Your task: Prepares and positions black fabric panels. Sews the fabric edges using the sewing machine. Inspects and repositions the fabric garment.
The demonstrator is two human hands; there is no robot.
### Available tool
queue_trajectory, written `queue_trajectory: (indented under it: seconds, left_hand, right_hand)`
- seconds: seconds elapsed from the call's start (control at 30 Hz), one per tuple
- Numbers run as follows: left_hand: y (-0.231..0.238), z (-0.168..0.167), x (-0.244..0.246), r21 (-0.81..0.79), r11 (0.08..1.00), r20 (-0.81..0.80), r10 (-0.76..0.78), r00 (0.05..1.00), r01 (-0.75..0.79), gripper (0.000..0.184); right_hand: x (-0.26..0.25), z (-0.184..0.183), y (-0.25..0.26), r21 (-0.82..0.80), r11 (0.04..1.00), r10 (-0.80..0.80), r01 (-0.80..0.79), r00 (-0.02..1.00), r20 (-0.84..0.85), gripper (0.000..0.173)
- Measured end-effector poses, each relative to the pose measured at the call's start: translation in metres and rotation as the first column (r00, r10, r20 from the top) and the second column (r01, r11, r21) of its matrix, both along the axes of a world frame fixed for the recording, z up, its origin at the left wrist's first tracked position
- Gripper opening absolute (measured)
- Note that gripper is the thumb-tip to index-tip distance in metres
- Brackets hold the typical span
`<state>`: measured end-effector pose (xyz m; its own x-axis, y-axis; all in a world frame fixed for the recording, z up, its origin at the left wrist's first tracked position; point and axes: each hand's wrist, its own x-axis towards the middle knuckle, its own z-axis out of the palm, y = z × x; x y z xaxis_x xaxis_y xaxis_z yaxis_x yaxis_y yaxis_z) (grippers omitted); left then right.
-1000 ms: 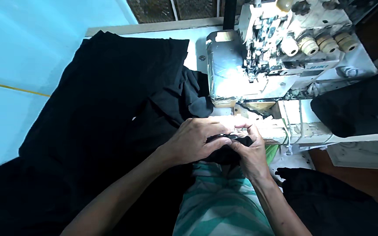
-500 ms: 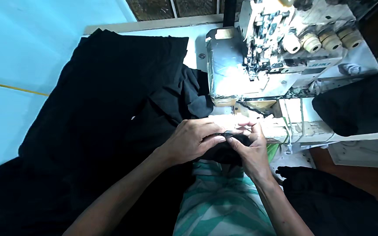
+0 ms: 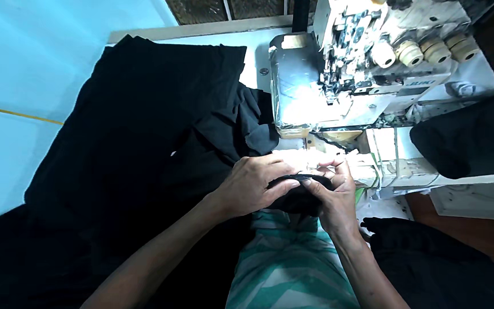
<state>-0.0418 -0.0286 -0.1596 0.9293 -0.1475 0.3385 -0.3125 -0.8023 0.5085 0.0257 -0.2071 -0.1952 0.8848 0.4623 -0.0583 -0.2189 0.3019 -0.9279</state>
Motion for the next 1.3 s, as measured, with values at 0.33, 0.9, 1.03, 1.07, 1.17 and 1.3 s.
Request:
queue_trajectory:
  seconds: [0.33,0.9,1.03,1.07,1.17,1.3]
  left_hand:
    - [-0.004,-0.004,0.000,0.017,0.999,0.068,-0.047,0.997,0.046,0.024]
    - [-0.013,-0.002,0.004,-0.034,0.996,0.042,-0.081,0.996,0.083,0.025]
    - [-0.013,-0.004,0.000,-0.027,0.997,0.064,-0.073,0.995,0.074,0.025]
    - [-0.013,-0.005,-0.001,-0.028,0.997,0.064,-0.064,0.996,0.066,0.025]
    - [-0.008,-0.006,-0.004,-0.020,0.999,0.054,-0.030,0.998,0.031,0.025]
    - [0.009,0.002,-0.014,0.051,0.998,0.055,0.020,0.998,-0.023,0.028]
  right_hand:
    - [0.000,-0.001,-0.003,-0.010,1.000,-0.017,0.017,1.000,-0.004,0.039]
    - [-0.006,-0.001,-0.004,0.015,1.000,0.023,-0.023,1.000,-0.007,0.043]
    - [-0.008,-0.003,-0.001,0.023,0.999,0.022,-0.022,1.000,-0.002,0.044]
    - [-0.008,-0.003,-0.001,0.013,1.000,0.029,-0.029,1.000,0.008,0.044]
    - [0.000,-0.005,-0.007,-0.072,0.987,0.150,-0.145,0.986,0.075,0.039]
    - [0.025,-0.012,-0.030,-0.258,0.911,0.384,-0.321,0.890,0.245,0.007]
